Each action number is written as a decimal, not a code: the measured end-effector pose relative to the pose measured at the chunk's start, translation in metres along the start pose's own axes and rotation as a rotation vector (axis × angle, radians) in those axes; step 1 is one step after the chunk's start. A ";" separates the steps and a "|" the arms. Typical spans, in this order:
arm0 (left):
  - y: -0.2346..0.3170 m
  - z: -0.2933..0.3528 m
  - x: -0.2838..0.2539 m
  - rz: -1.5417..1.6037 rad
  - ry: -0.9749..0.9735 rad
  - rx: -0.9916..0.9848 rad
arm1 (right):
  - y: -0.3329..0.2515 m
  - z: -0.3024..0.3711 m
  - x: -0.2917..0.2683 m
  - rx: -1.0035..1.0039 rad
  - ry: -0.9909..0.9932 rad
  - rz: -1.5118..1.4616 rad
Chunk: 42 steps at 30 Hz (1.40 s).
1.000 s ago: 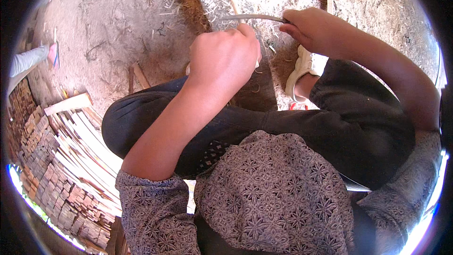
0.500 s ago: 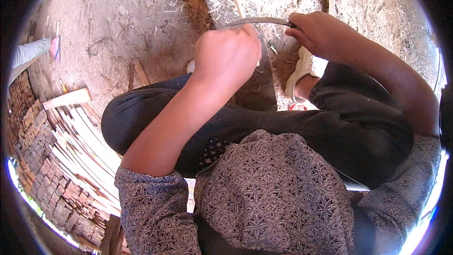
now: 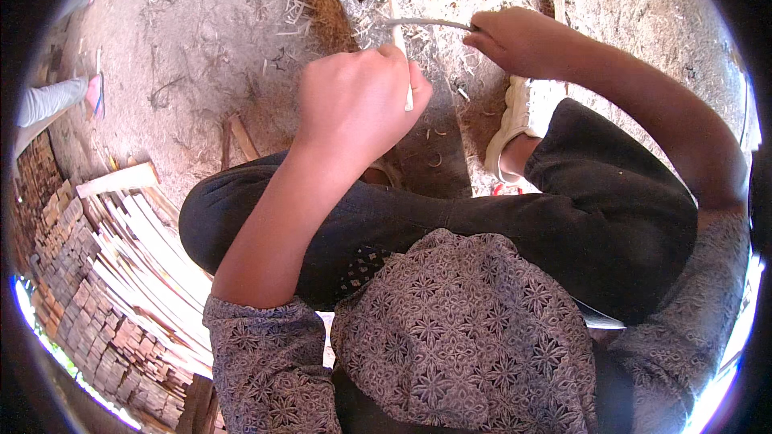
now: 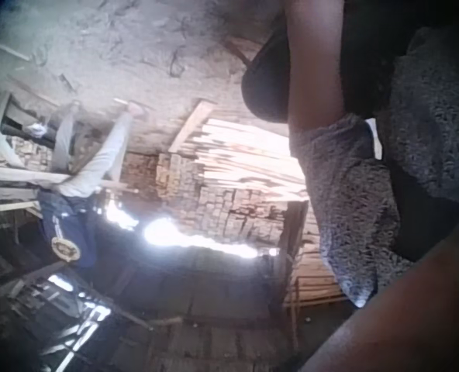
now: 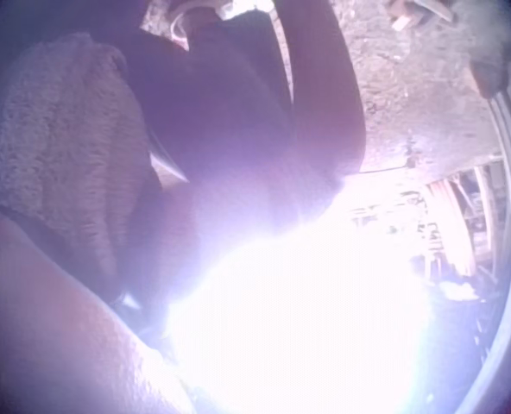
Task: The person sits on the ground and uses a knife to carve a small piece of wood, repeatedly shaving off thin layers. The person occasionally pauses to inspect the wood and adjust their grip.
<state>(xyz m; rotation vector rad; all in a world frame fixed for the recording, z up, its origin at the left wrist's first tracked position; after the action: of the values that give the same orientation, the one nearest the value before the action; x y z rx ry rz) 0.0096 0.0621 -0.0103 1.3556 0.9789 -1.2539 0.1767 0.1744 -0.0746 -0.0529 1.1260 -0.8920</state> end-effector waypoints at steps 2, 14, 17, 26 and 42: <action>-0.004 0.005 0.001 0.000 0.010 -0.009 | -0.019 0.020 -0.011 0.002 -0.037 -0.059; 0.006 -0.004 0.001 0.059 -0.016 -0.004 | 0.017 -0.068 0.011 -0.077 -0.042 0.294; 0.004 0.000 0.004 0.041 -0.037 0.002 | 0.010 -0.013 0.004 -0.063 0.001 0.053; 0.007 0.003 0.015 0.089 -0.157 -0.055 | 0.011 -0.022 0.002 0.045 -0.065 0.067; -0.001 -0.009 0.000 -0.025 0.024 -0.012 | 0.000 0.031 -0.018 -0.069 0.257 -0.147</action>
<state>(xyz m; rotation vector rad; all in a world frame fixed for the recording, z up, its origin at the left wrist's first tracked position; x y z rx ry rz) 0.0096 0.0708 -0.0107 1.3554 1.0209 -1.2509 0.1990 0.1743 -0.0469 -0.0809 1.4065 -1.0108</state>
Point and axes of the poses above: each hand's wrist, its own z-axis away from the middle knuckle, its own x-axis out of the palm, y = z × x, the point moved 4 cm from there along -z, towards the middle knuckle, and after that the axes turned 2 degrees about y, right-handed, at the moved point
